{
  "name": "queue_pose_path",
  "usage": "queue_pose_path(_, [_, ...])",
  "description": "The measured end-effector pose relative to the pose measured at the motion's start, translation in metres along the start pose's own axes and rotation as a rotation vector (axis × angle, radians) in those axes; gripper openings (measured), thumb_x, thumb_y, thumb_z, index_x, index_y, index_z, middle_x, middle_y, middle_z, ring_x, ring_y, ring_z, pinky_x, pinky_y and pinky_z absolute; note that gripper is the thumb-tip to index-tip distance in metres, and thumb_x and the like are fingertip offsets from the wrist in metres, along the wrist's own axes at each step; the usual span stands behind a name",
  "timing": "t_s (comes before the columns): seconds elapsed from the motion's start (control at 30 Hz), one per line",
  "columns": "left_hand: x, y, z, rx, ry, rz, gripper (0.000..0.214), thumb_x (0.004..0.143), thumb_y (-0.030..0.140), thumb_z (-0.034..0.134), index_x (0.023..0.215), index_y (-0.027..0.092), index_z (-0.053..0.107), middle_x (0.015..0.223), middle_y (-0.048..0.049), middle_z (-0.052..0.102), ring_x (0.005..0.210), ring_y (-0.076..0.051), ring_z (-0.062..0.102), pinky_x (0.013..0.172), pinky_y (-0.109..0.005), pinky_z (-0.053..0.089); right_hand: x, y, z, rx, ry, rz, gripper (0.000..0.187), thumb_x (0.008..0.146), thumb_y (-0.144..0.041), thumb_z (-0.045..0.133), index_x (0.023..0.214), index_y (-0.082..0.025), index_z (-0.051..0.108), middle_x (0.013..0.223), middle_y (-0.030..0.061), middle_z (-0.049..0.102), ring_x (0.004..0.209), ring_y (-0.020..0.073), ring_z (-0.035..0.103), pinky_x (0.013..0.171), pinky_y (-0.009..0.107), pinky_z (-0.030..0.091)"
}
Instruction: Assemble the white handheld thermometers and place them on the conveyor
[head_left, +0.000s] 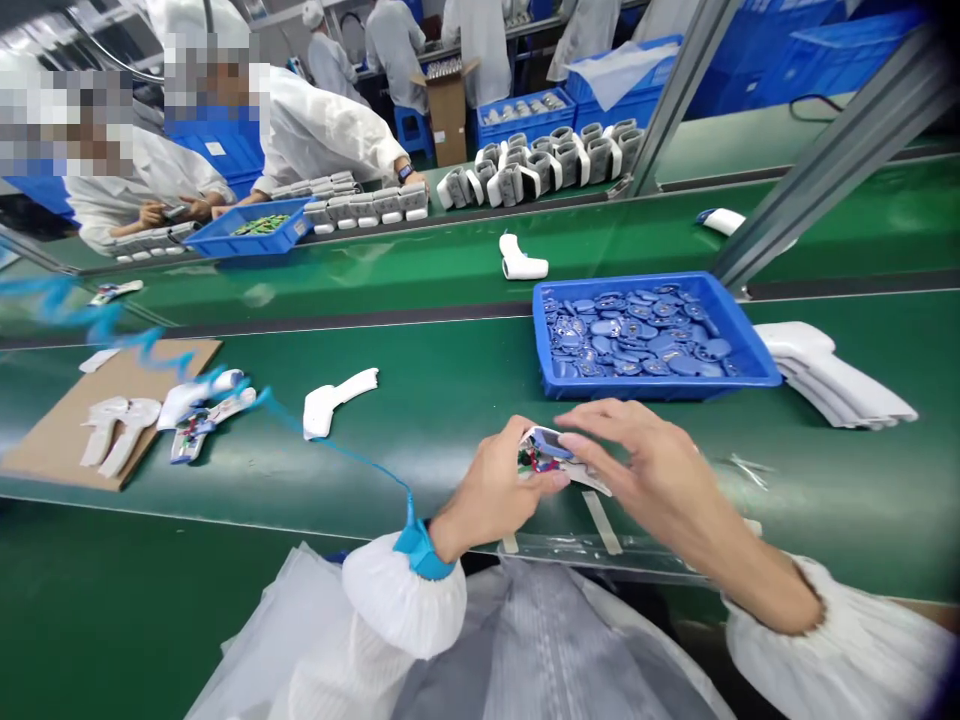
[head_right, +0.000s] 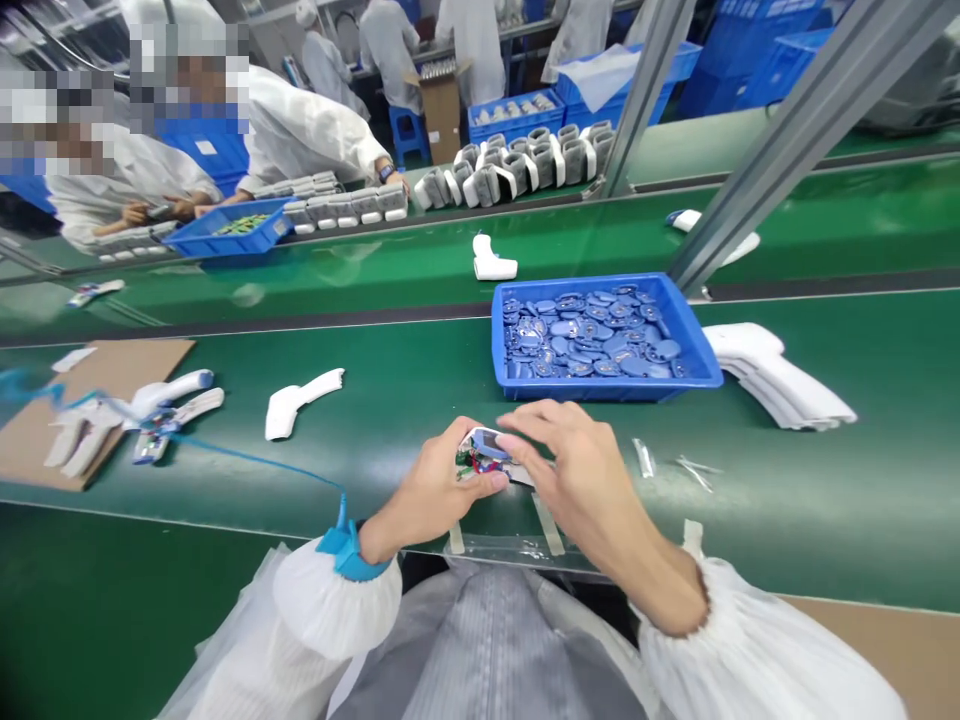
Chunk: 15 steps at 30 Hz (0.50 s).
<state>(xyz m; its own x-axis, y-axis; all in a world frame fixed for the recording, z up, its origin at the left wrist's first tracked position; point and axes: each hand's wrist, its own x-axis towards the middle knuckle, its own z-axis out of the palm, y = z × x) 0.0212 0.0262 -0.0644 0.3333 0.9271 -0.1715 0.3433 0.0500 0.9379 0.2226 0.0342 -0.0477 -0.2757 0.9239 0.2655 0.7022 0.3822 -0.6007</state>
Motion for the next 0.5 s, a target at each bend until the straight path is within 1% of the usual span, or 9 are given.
queue_pose_path(0.07, [0.0, 0.001, 0.001, 0.074, -0.026, 0.104, 0.016, 0.094, 0.029, 0.067, 0.104, 0.019, 0.06, 0.095, -0.0019, 0.066, 0.084, -0.017, 0.057, 0.077, -0.03, 0.04, -0.002, -0.006, 0.009, -0.041, -0.023, 0.021, 0.026, 0.101, -0.038, 0.056, 0.087, -0.027, 0.075, 0.093, -0.0005, 0.075, 0.083, 0.0205, 0.064, 0.073, 0.036, 0.046])
queue_pose_path(0.13, [0.001, 0.0, 0.0, 0.089, -0.072, 0.139, 0.012, 0.097, 0.029, 0.062, 0.105, 0.019, 0.062, 0.096, -0.0028, 0.066, 0.085, -0.018, 0.057, 0.078, -0.03, 0.041, -0.004, -0.015, 0.007, -0.116, 0.022, 0.024, 0.034, 0.103, -0.036, 0.049, 0.079, -0.024, 0.069, 0.084, 0.0011, 0.072, 0.076, 0.0205, 0.059, 0.069, 0.036, 0.04])
queue_pose_path(0.17, [0.001, -0.001, 0.0, 0.068, -0.082, 0.115, 0.013, 0.097, 0.029, 0.06, 0.106, 0.02, 0.062, 0.093, -0.0027, 0.066, 0.084, -0.017, 0.057, 0.077, -0.03, 0.041, -0.005, -0.017, 0.002, -0.146, 0.059, 0.013, 0.035, 0.104, -0.035, 0.044, 0.077, -0.023, 0.065, 0.082, 0.0022, 0.07, 0.074, 0.0206, 0.058, 0.068, 0.036, 0.038])
queue_pose_path(0.23, [0.004, -0.006, -0.003, -0.037, -0.052, 0.01, 0.017, 0.097, 0.032, 0.06, 0.107, 0.019, 0.063, 0.088, -0.0025, 0.066, 0.077, -0.016, 0.058, 0.073, -0.029, 0.043, -0.007, -0.013, -0.013, -0.192, 0.149, 0.005, 0.033, 0.103, -0.034, 0.041, 0.081, -0.022, 0.062, 0.084, 0.0042, 0.069, 0.076, 0.0211, 0.059, 0.068, 0.035, 0.037])
queue_pose_path(0.3, [0.007, -0.01, -0.007, -0.219, -0.002, -0.116, 0.024, 0.096, 0.036, 0.06, 0.109, 0.017, 0.062, 0.082, -0.0026, 0.065, 0.068, -0.014, 0.057, 0.067, -0.027, 0.043, -0.012, 0.004, -0.025, -0.284, 0.214, 0.071, 0.031, 0.101, -0.04, 0.042, 0.086, -0.022, 0.062, 0.082, 0.0057, 0.067, 0.075, 0.0225, 0.059, 0.066, 0.035, 0.037])
queue_pose_path(0.33, [0.009, -0.011, -0.009, -0.318, 0.006, -0.168, 0.028, 0.096, 0.039, 0.06, 0.11, 0.015, 0.061, 0.08, -0.003, 0.065, 0.065, -0.013, 0.056, 0.064, -0.026, 0.042, -0.016, 0.018, -0.028, -0.348, 0.213, 0.136, 0.034, 0.1, -0.045, 0.042, 0.085, -0.022, 0.062, 0.077, 0.0061, 0.066, 0.071, 0.0232, 0.058, 0.063, 0.035, 0.035])
queue_pose_path(0.4, [0.011, -0.009, -0.014, -0.52, -0.01, -0.239, 0.035, 0.094, 0.044, 0.063, 0.11, 0.013, 0.062, 0.08, -0.0055, 0.067, 0.064, -0.012, 0.057, 0.058, -0.023, 0.038, -0.029, 0.048, -0.026, -0.457, 0.136, 0.273, 0.044, 0.098, -0.053, 0.033, 0.076, -0.024, 0.058, 0.067, 0.0072, 0.062, 0.062, 0.0242, 0.056, 0.058, 0.035, 0.028])
queue_pose_path(0.47, [0.012, -0.006, -0.018, -0.685, -0.012, -0.283, 0.038, 0.09, 0.044, 0.07, 0.11, 0.012, 0.064, 0.09, -0.0094, 0.07, 0.068, -0.013, 0.061, 0.057, -0.022, 0.037, -0.045, 0.076, -0.019, -0.469, 0.081, 0.31, 0.048, 0.099, -0.055, 0.025, 0.078, -0.024, 0.055, 0.077, 0.0108, 0.068, 0.063, 0.0256, 0.059, 0.057, 0.035, 0.026])
queue_pose_path(0.5, [0.013, -0.004, -0.019, -0.748, -0.003, -0.301, 0.039, 0.087, 0.042, 0.073, 0.111, 0.012, 0.065, 0.096, -0.011, 0.071, 0.071, -0.014, 0.064, 0.058, -0.022, 0.038, -0.053, 0.089, -0.018, -0.46, 0.079, 0.298, 0.047, 0.099, -0.058, 0.028, 0.082, -0.024, 0.057, 0.085, 0.0125, 0.07, 0.064, 0.0252, 0.06, 0.058, 0.036, 0.028])
